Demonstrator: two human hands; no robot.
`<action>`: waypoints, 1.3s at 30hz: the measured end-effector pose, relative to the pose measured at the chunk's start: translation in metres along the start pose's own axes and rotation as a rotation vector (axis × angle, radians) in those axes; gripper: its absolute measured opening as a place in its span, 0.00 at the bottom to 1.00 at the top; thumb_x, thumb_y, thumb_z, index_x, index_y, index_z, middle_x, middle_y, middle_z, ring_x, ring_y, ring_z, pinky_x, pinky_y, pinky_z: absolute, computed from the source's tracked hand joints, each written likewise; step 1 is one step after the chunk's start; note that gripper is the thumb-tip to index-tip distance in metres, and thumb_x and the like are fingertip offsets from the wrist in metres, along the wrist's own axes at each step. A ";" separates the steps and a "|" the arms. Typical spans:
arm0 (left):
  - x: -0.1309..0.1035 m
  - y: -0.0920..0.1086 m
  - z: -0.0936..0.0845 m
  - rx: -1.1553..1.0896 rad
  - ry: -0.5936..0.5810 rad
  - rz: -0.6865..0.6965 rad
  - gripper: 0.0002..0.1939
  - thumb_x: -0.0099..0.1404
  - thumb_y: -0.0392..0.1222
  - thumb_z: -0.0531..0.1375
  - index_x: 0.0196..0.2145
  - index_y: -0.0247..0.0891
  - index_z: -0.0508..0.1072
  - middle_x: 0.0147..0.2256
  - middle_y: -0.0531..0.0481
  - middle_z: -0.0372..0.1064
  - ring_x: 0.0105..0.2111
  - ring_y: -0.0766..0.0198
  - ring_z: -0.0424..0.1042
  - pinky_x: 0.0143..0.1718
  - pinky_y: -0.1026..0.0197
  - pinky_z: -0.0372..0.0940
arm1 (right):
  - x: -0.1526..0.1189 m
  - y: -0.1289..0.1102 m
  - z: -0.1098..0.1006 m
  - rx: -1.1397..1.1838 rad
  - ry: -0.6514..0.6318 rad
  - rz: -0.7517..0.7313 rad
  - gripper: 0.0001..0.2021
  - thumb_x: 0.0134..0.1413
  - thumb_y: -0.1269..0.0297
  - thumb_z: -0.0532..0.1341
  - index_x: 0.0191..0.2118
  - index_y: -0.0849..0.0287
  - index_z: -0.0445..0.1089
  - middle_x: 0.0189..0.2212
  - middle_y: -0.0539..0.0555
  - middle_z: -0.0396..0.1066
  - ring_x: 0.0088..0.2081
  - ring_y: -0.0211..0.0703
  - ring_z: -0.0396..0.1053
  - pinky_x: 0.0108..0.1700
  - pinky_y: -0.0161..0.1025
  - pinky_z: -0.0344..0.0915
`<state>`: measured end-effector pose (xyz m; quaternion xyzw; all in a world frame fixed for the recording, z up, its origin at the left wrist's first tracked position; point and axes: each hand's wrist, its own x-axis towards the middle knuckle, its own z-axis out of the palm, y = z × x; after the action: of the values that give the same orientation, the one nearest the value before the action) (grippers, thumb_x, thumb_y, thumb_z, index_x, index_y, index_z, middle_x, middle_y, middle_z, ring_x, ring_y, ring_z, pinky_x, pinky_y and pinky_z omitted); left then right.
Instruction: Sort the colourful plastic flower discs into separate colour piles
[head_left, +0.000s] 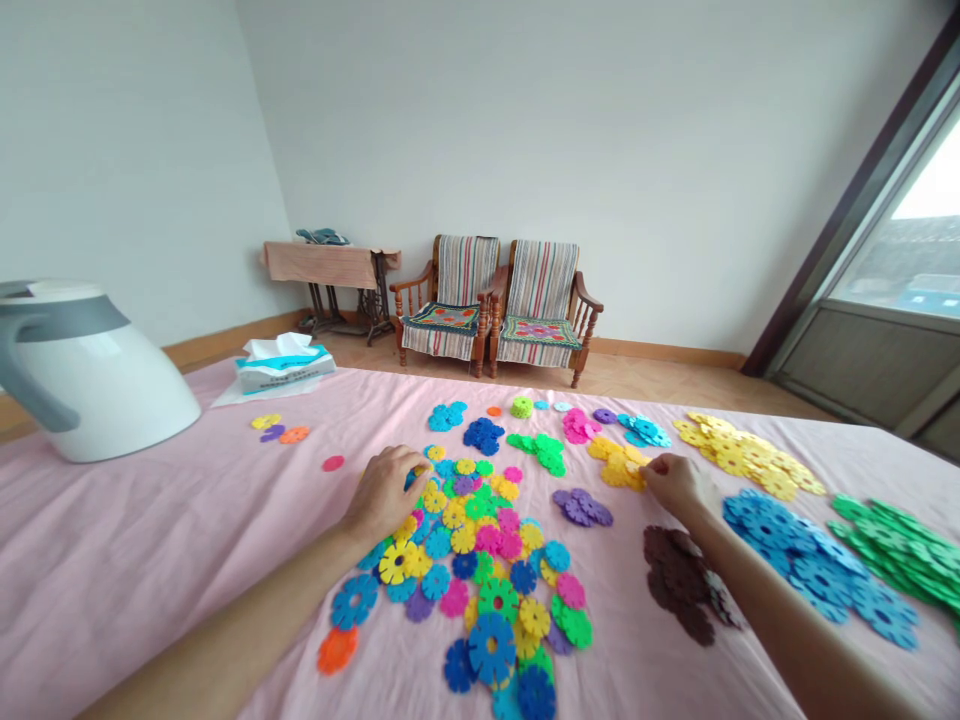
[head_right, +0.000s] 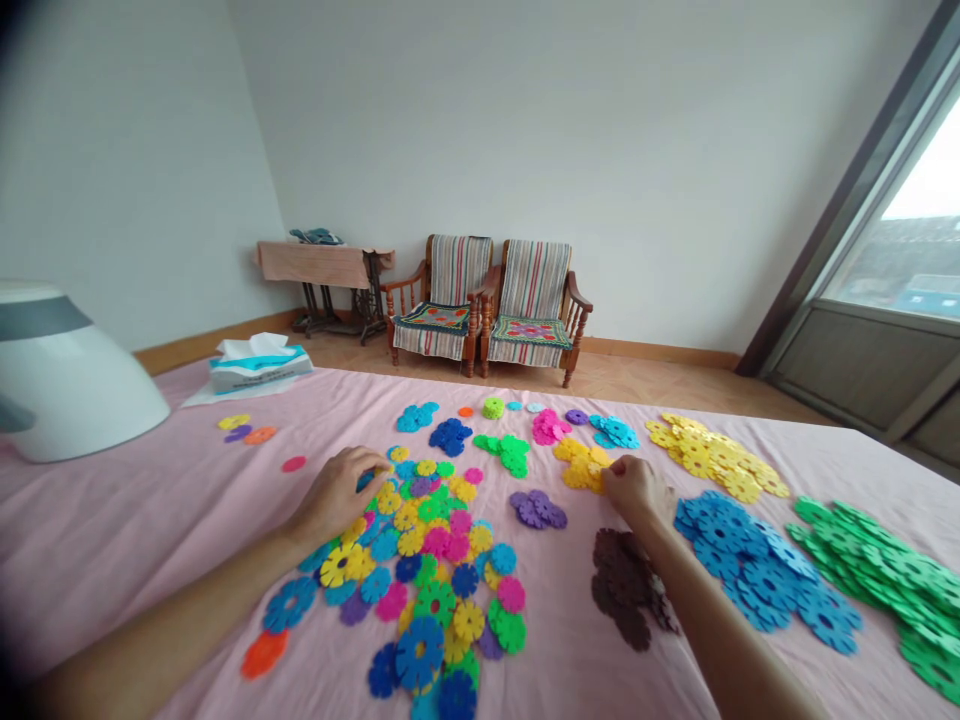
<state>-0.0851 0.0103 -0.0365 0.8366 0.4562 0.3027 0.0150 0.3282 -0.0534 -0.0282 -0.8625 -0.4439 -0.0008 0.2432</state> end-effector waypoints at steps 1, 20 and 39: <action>0.000 0.000 0.000 0.002 -0.002 0.001 0.06 0.61 0.38 0.55 0.33 0.40 0.73 0.35 0.49 0.71 0.39 0.59 0.68 0.44 0.57 0.61 | -0.002 -0.002 -0.001 -0.002 0.011 -0.006 0.09 0.41 0.59 0.58 0.23 0.58 0.72 0.24 0.57 0.72 0.28 0.48 0.68 0.28 0.39 0.56; -0.001 0.005 -0.003 -0.001 -0.012 0.004 0.07 0.61 0.37 0.55 0.33 0.40 0.73 0.35 0.48 0.71 0.39 0.59 0.68 0.44 0.56 0.61 | -0.132 -0.155 0.028 0.375 -0.311 -0.779 0.10 0.45 0.69 0.61 0.37 0.58 0.73 0.33 0.56 0.69 0.39 0.45 0.66 0.42 0.39 0.61; 0.000 0.004 -0.003 -0.012 -0.020 0.013 0.08 0.60 0.36 0.55 0.33 0.40 0.73 0.35 0.48 0.71 0.39 0.58 0.68 0.44 0.56 0.61 | -0.014 -0.028 -0.006 0.372 -0.014 -0.260 0.06 0.43 0.63 0.58 0.24 0.60 0.69 0.20 0.52 0.71 0.22 0.39 0.66 0.25 0.34 0.59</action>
<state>-0.0836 0.0068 -0.0331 0.8424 0.4489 0.2972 0.0228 0.2997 -0.0531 -0.0144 -0.7385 -0.5453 0.0555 0.3927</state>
